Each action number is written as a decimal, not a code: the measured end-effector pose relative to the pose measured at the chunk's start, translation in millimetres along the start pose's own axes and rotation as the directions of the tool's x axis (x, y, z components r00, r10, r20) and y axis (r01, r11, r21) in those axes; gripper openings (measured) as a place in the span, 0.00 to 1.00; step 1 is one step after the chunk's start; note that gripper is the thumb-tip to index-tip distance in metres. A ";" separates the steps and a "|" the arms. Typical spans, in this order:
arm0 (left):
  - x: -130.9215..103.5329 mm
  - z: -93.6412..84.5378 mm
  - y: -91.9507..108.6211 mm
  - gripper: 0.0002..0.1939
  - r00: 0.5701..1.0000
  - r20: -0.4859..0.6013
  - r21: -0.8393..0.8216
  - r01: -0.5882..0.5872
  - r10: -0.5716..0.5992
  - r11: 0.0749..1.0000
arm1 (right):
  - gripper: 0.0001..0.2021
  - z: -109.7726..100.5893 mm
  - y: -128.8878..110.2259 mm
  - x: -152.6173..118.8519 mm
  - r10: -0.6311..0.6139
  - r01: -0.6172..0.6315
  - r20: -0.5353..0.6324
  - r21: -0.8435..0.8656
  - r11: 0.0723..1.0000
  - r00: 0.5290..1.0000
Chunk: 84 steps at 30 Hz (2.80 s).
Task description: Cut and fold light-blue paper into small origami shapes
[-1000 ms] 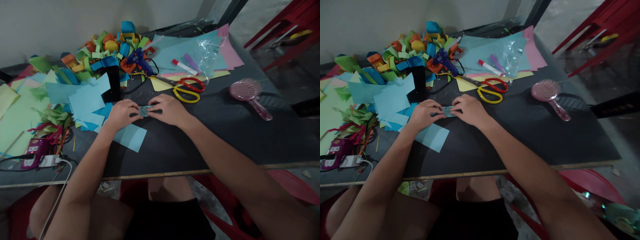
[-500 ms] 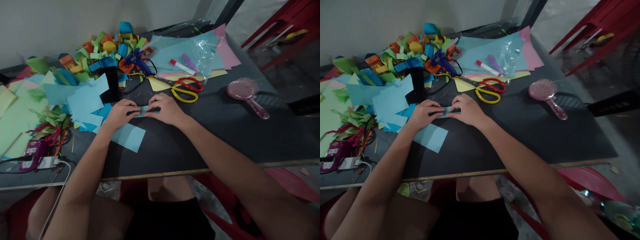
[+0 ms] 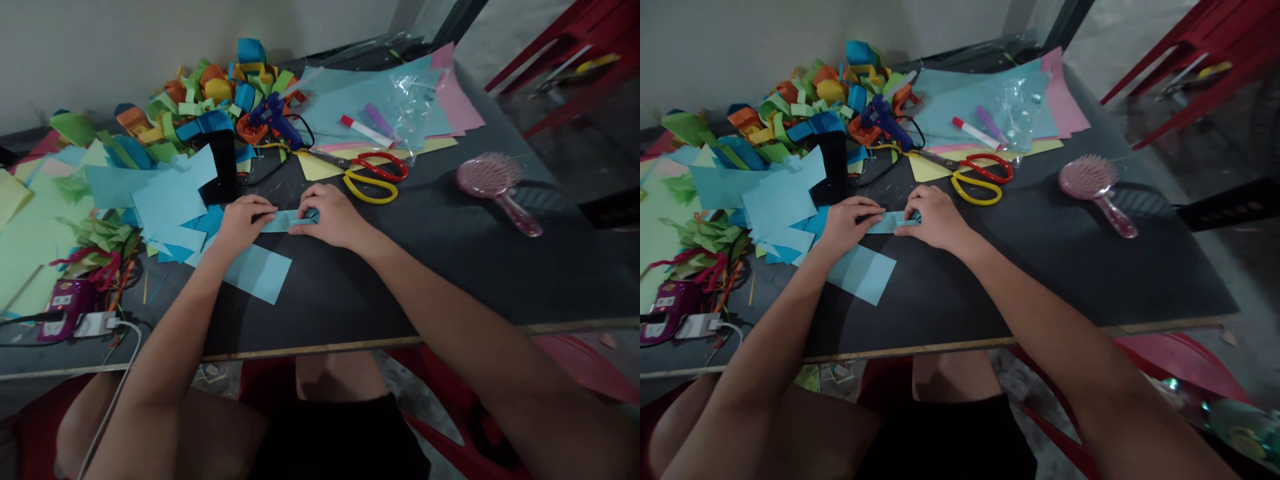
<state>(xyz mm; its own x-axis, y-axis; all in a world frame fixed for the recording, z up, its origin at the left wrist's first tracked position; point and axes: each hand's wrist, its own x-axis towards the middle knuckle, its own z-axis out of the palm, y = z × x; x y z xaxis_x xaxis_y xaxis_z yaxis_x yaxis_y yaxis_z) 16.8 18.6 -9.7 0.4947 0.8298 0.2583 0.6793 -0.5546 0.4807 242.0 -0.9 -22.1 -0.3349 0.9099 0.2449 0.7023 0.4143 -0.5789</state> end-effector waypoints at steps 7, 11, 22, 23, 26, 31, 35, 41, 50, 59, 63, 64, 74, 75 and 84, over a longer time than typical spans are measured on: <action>2.8 0.1 3.7 0.06 0.995 -0.015 -0.082 0.095 -0.097 0.992 | 0.17 7.6 -3.2 1.3 0.037 -0.037 -0.060 -0.005 0.999 0.998; 4.3 0.5 4.0 0.05 0.993 -0.017 -0.099 0.118 -0.121 0.988 | 0.10 8.8 -3.8 1.7 0.032 -0.030 -0.085 0.025 0.999 0.996; 3.0 2.5 7.4 0.09 0.994 0.014 -0.002 0.107 -0.107 0.994 | 0.09 10.4 0.4 1.7 -0.052 0.048 -0.134 -0.033 0.998 0.990; 2.8 3.2 9.4 0.10 0.995 0.018 0.044 0.095 -0.096 0.994 | 0.09 11.0 1.0 2.2 -0.038 0.033 -0.146 -0.035 0.999 0.989; 3.2 3.2 16.8 0.18 0.994 0.062 0.179 0.074 -0.087 0.981 | 0.10 11.3 2.9 4.6 -0.025 0.021 -0.154 -0.031 0.999 0.988; 1.2 -3.2 24.2 0.10 0.978 0.164 0.162 0.104 -0.131 0.981 | 0.07 6.5 0.7 6.1 -0.074 0.078 -0.087 0.036 0.996 0.993; -1.7 -7.5 21.6 0.10 0.983 0.114 0.056 0.140 -0.146 0.989 | 0.11 0.8 -5.0 6.4 -0.004 0.017 -0.071 0.185 0.983 0.997; -1.9 -7.9 18.2 0.14 0.982 0.091 -0.068 0.174 -0.168 0.982 | 0.15 -3.2 -4.8 8.1 0.026 -0.010 -0.049 0.291 0.957 0.998; -1.8 -8.0 19.9 0.12 0.986 -0.032 -0.200 0.152 -0.162 0.968 | 0.11 -9.7 -5.6 6.4 0.074 -0.048 -0.071 0.311 0.949 0.995; -7.1 -14.4 27.8 0.37 0.934 -0.337 -0.149 0.071 -0.118 0.986 | 0.18 -21.0 -27.4 -1.7 0.136 -0.012 -0.259 0.430 0.903 0.956; -6.1 -8.0 23.8 0.34 0.928 -0.353 -0.204 0.053 -0.124 0.978 | 0.18 -20.2 -23.1 -0.7 0.207 -0.075 -0.233 0.474 0.877 0.950; -5.8 -6.9 23.5 0.34 0.928 -0.353 -0.207 0.049 -0.121 0.977 | 0.18 -20.2 -22.6 -0.5 0.217 -0.082 -0.229 0.483 0.872 0.949; -6.7 -7.3 25.3 0.34 0.933 -0.349 -0.206 0.013 -0.086 0.978 | 0.23 -19.6 -23.5 0.4 0.285 -0.132 -0.182 0.577 0.806 0.941; -6.6 -7.3 25.3 0.34 0.932 -0.354 -0.218 0.006 -0.085 0.976 | 0.23 -19.4 -22.9 0.4 0.287 -0.134 -0.177 0.583 0.801 0.942; -5.6 -11.1 30.8 0.33 0.930 -0.345 -0.190 0.066 -0.130 0.980 | 0.20 -21.4 -24.4 -0.9 0.249 -0.103 -0.212 0.531 0.841 0.945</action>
<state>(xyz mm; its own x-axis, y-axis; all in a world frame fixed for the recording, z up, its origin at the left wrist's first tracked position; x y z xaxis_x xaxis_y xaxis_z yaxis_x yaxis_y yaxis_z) 29.0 -2.5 13.0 0.1849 0.8650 0.4665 0.5951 -0.4763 0.6473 238.6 -11.3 8.5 -0.0078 0.9677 0.2521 0.2919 0.2433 -0.9250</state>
